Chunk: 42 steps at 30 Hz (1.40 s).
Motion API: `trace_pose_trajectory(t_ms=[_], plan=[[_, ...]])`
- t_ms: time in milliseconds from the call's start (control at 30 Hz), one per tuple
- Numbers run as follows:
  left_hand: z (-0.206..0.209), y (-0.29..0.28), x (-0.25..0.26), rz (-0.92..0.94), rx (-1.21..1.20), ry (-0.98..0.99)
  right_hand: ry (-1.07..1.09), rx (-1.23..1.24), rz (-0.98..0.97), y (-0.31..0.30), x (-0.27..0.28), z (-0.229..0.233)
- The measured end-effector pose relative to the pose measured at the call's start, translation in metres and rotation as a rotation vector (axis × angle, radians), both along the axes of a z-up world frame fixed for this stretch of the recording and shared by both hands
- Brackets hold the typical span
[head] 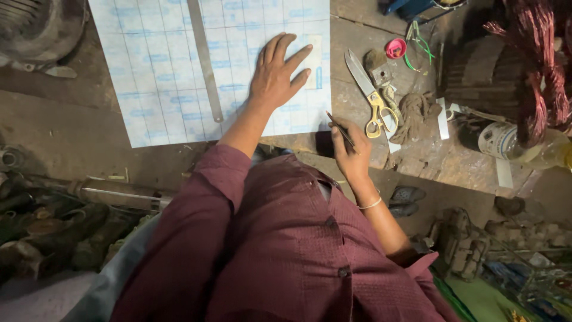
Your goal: The person marks a large sheet of paper with a ruler and pencil, then uses scissors to cut the sheet into multiple strips along the marked lines. The cut strips are separated and placed on the workbench.
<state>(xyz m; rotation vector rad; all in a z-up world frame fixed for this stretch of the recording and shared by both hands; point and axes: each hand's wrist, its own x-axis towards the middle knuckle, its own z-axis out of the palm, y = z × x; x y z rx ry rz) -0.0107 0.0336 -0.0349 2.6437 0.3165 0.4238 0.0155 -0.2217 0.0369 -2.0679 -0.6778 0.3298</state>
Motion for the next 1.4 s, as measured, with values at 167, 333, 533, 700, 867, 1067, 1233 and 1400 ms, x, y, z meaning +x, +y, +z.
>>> trace_pose_trajectory(t_ms=[167, 333, 533, 700, 867, 1067, 1233, 1400], plan=[[-0.003, -0.002, 0.000, 0.011, -0.001, 0.018, -0.019, 0.010, 0.028, 0.010, 0.007, 0.008], [-0.003, -0.002, 0.000, 0.014, 0.004, 0.029, -0.043, 0.049, 0.020, 0.022, 0.018, 0.012], [0.003, -0.002, 0.001, 0.019, 0.022, 0.021, 0.008, 0.093, -0.033, 0.063, 0.054, -0.001], [0.007, -0.002, 0.002, 0.010, -0.014, 0.024, -0.204, 0.073, -0.002, 0.100, 0.093, -0.015], [0.011, 0.000, 0.006, 0.015, 0.007, 0.005, -0.329, -0.097, 0.066, 0.095, 0.091, -0.015], [0.009, -0.002, 0.000, 0.012, -0.033, 0.032, -0.255, -0.021, -0.027, 0.099, 0.092, -0.023], [0.007, 0.021, 0.023, -0.036, 0.041, -0.040, -0.154, 0.074, -0.108, 0.081, 0.053, -0.036], [-0.003, 0.070, 0.075, -0.009, 0.063, -0.077, -0.083, 0.130, -0.129, 0.076, 0.044, -0.052]])
